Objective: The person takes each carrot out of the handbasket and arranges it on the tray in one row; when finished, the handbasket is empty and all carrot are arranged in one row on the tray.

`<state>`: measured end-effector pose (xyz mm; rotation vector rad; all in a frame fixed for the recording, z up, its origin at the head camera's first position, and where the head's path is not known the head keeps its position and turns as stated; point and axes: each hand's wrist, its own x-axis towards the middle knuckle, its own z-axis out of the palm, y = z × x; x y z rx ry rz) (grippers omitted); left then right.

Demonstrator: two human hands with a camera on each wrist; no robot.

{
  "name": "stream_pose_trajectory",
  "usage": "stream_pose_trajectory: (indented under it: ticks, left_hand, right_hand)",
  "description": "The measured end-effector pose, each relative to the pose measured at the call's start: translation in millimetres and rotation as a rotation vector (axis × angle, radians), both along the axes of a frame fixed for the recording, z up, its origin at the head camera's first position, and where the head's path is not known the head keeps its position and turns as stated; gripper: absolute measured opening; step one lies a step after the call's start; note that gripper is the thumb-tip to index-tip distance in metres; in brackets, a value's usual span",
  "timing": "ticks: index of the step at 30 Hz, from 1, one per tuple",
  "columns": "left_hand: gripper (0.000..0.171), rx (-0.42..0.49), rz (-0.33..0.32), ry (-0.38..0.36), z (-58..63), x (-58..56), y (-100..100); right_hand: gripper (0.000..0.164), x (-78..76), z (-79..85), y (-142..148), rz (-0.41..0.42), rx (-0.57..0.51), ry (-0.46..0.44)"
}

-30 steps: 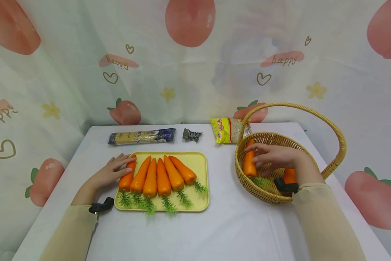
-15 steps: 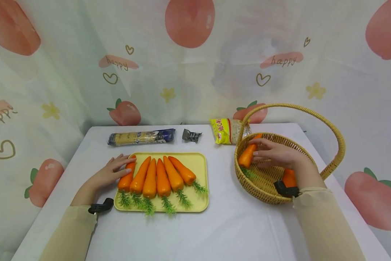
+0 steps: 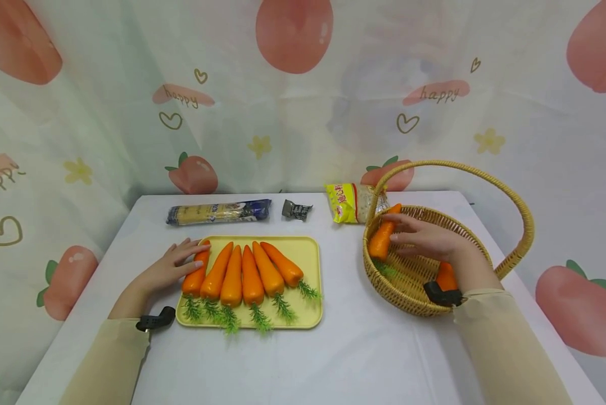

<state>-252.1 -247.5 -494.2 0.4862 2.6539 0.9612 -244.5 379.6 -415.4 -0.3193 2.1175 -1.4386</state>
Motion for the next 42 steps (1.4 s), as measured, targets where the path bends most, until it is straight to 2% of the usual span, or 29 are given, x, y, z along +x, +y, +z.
stream_pose_trajectory:
  ticks: [5,9,18,24,33,42]
  left_hand:
    - [0.060,-0.005,0.003,0.001,-0.2,0.4,0.3]
    - [0.060,-0.005,0.005,0.000,-0.2,0.4,0.7]
    - [0.060,0.005,0.003,0.004,-0.4,0.6,0.3]
    - [0.060,0.010,-0.006,0.007,-1.2,1.1,0.0]
    - [0.060,0.013,0.007,-0.012,0.5,0.4,0.4]
    - [0.062,0.008,0.024,-0.024,-1.0,0.5,0.2]
  right_hand:
    - [0.051,0.9,2.0,-1.8,-0.137,0.035,0.039]
    - [0.052,4.4,5.9,-1.3,-0.177,0.074,0.048]
    - [0.081,11.0,18.2,3.6,-0.199,0.070,0.026]
    - [0.092,15.7,28.1,-0.6,-0.238,0.074,0.021]
    - [0.097,25.9,41.9,-14.8,-0.219,-0.002,-0.007]
    - [0.099,47.8,52.1,-44.7,-0.159,-0.002,-0.026]
